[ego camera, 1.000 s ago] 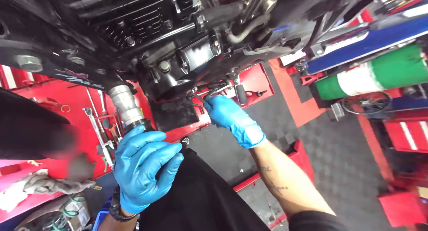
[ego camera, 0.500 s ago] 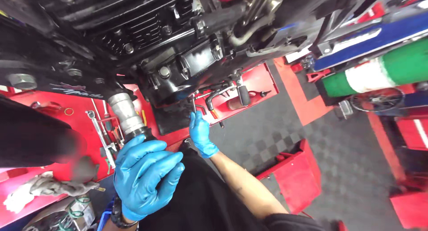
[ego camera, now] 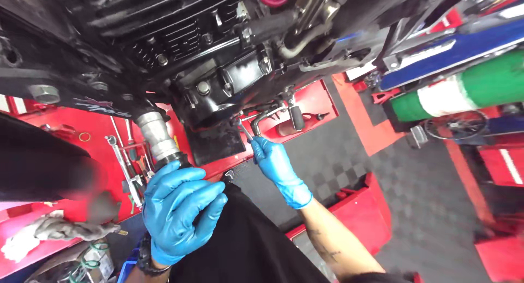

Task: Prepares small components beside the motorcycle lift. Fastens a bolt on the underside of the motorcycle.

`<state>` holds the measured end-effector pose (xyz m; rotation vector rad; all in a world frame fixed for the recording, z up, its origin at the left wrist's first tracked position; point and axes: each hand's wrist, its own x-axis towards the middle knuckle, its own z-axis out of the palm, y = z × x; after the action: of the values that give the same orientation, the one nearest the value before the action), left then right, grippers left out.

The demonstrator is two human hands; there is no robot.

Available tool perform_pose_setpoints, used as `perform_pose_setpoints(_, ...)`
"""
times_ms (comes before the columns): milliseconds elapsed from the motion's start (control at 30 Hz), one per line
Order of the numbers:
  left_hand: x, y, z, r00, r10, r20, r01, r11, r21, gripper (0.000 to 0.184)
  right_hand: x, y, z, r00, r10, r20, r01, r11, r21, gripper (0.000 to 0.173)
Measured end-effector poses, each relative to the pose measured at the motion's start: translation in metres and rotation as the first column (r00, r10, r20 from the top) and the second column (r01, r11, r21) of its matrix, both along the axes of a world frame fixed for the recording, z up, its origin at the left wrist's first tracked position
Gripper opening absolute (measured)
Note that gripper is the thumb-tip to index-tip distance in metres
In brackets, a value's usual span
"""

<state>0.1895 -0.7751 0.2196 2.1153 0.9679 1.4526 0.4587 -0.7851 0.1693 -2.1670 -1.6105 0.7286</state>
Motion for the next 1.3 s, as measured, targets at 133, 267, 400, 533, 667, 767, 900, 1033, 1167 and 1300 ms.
perform_pose_setpoints(133, 0.000, 0.001, -0.001, 1.000, -0.004, 0.013, 0.004, 1.000, 0.004, 0.010, 0.004, 0.017, 0.014, 0.998, 0.026, 0.060, -0.022, 0.997, -0.071, 0.039)
perform_pose_setpoints(267, 0.000, 0.000, -0.001, 1.000, -0.004, 0.020, 0.004, 1.000, 0.002, 0.010, -0.003, 0.029, 0.033, 0.979, 0.080, 0.185, -0.050, 0.985, -0.163, 0.036)
perform_pose_setpoints(400, 0.001, 0.000, 0.000, 1.000, -0.001, 0.015, 0.002, 1.000, -0.006, 0.010, -0.018, 0.037, 0.044, 0.935, 0.116, 0.335, -0.022, 0.962, -0.272, 0.035)
perform_pose_setpoints(533, 0.000, -0.001, 0.001, 1.000, 0.007, -0.009, -0.007, 1.000, -0.015, 0.010, -0.024, 0.030, 0.030, 0.920, 0.078, 0.383, 0.006, 0.977, -0.212, 0.037)
perform_pose_setpoints(667, 0.000, -0.002, 0.002, 1.000, 0.006, -0.029, -0.006, 1.000, -0.014, 0.010, -0.033, 0.013, -0.012, 0.927, -0.044, 0.374, 0.074, 0.995, -0.065, 0.038)
perform_pose_setpoints(767, 0.000, -0.003, 0.002, 0.999, 0.013, -0.035, -0.014, 1.000, -0.014, 0.009, -0.042, 0.005, -0.071, 0.924, -0.193, 0.329, 0.108, 0.959, 0.261, 0.031)
perform_pose_setpoints(900, 0.001, -0.002, 0.002, 1.000, 0.013, -0.021, -0.013, 1.000, -0.007, 0.009, -0.056, 0.025, -0.136, 0.940, -0.281, 0.195, 0.153, 0.856, 0.494, 0.023)
perform_pose_setpoints(1033, 0.002, -0.001, 0.001, 1.000, 0.017, 0.010, -0.017, 1.000, -0.001, 0.009, -0.063, 0.034, -0.145, 0.969, -0.243, 0.051, 0.202, 0.891, 0.407, 0.026)
perform_pose_setpoints(1167, 0.002, 0.001, 0.000, 1.000, 0.012, 0.006, -0.012, 1.000, 0.006, 0.010, -0.045, -0.013, -0.105, 0.993, -0.092, -0.072, 0.104, 0.976, 0.189, 0.035)
perform_pose_setpoints(1300, 0.001, 0.000, 0.000, 1.000, 0.002, 0.009, -0.002, 1.000, 0.006, 0.009, -0.017, -0.024, -0.052, 0.996, -0.059, -0.071, 0.066, 0.994, 0.092, 0.038)
